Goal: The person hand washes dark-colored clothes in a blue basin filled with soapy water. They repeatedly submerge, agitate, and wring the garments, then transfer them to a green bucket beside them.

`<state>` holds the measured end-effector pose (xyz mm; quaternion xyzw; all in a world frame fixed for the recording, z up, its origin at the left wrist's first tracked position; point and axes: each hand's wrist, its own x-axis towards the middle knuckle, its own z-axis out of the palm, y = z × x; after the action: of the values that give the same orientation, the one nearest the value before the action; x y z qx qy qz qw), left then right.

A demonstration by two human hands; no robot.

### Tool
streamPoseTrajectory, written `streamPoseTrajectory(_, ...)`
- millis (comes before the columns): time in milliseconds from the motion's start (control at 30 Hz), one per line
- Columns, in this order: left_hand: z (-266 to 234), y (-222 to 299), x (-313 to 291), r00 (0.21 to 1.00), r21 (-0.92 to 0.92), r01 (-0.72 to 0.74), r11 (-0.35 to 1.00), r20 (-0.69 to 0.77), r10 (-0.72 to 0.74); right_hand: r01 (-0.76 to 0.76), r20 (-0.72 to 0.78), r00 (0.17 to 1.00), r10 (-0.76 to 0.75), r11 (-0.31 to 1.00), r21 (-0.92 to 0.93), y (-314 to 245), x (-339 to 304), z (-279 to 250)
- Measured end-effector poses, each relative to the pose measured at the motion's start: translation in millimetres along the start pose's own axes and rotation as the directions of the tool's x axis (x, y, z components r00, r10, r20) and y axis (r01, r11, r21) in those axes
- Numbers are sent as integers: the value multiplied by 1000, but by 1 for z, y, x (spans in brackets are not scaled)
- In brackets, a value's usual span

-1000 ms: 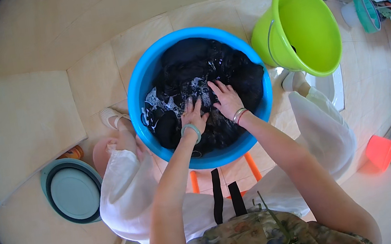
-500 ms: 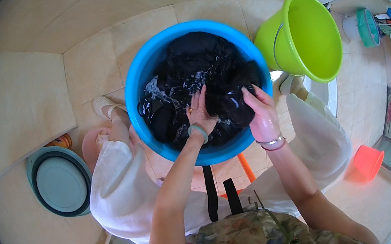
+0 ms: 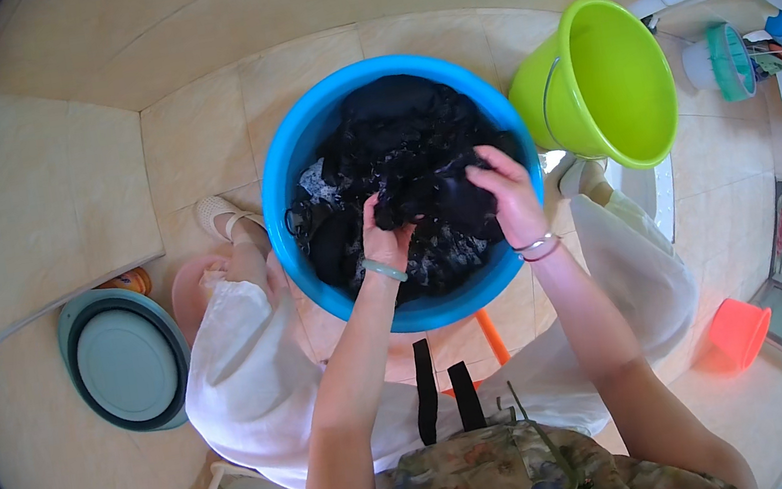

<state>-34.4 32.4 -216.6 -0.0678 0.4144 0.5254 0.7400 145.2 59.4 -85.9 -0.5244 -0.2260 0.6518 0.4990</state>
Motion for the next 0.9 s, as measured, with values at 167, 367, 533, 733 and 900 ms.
streamPoseTrajectory(167,-19,1,-1,956,535,-155,831,-132,263,258,89,927,-364,448,-856,96,38,-40)
streamPoseTrajectory(367,-16,-9,16,864,948,-314,-53,308,398,305,308,943,-129,-41,-951,132,47,-12)
streamPoseTrajectory(533,-28,-26,57,972,987,-38,-153,72,222,219,233,969,-85,-147,-965,194,68,-50)
streamPoseTrajectory(733,-59,-28,98,984,982,175,64,-176,3,-32,-30,999,10,348,-937,206,86,-46)
streamPoseTrajectory(900,-17,-28,63,901,199,428,881,-173,-399,-38,-59,998,-13,625,-780,115,62,-4)
